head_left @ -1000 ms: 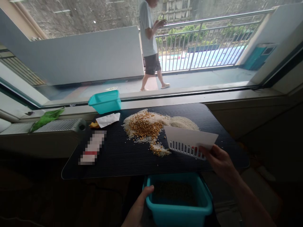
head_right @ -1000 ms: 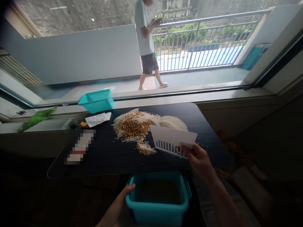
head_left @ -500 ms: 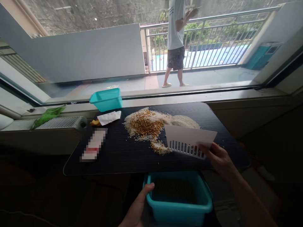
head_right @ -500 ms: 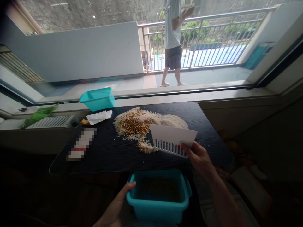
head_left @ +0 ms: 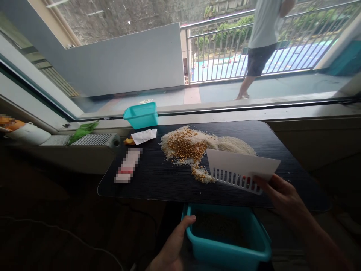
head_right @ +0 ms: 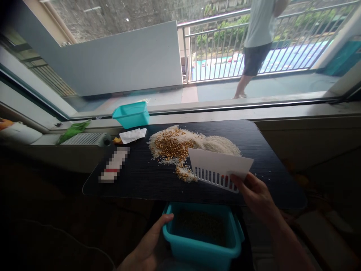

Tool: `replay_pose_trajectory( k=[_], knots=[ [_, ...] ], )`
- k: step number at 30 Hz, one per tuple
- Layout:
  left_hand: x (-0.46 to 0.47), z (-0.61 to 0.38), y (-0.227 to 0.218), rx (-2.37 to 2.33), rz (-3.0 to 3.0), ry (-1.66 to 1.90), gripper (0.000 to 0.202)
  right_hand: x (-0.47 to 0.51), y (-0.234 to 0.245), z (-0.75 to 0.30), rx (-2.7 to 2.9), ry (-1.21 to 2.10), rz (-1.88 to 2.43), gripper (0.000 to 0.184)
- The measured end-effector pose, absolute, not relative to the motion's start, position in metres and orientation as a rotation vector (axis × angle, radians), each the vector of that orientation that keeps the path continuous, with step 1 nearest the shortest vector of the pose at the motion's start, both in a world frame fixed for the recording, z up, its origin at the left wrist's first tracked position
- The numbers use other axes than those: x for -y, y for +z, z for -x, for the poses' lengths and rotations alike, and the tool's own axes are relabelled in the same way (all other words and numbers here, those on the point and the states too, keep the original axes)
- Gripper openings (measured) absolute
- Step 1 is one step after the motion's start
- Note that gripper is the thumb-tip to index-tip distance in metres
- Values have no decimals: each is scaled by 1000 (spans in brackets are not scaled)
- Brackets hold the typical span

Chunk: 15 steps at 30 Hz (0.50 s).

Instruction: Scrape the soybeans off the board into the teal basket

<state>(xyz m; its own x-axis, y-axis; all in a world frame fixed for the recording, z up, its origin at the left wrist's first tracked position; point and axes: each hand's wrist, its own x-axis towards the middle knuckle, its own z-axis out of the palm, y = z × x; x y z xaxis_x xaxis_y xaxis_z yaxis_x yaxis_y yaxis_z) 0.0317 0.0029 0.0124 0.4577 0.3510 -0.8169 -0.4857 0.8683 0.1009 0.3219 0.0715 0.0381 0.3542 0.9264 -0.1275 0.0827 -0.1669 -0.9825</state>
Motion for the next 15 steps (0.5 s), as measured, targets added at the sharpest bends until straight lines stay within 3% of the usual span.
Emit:
replay_pose_trajectory(
  k=[15],
  knots=[
    [0, -27, 4, -996, 123, 525, 71, -67, 43, -313, 980, 898, 1592, 46]
  ],
)
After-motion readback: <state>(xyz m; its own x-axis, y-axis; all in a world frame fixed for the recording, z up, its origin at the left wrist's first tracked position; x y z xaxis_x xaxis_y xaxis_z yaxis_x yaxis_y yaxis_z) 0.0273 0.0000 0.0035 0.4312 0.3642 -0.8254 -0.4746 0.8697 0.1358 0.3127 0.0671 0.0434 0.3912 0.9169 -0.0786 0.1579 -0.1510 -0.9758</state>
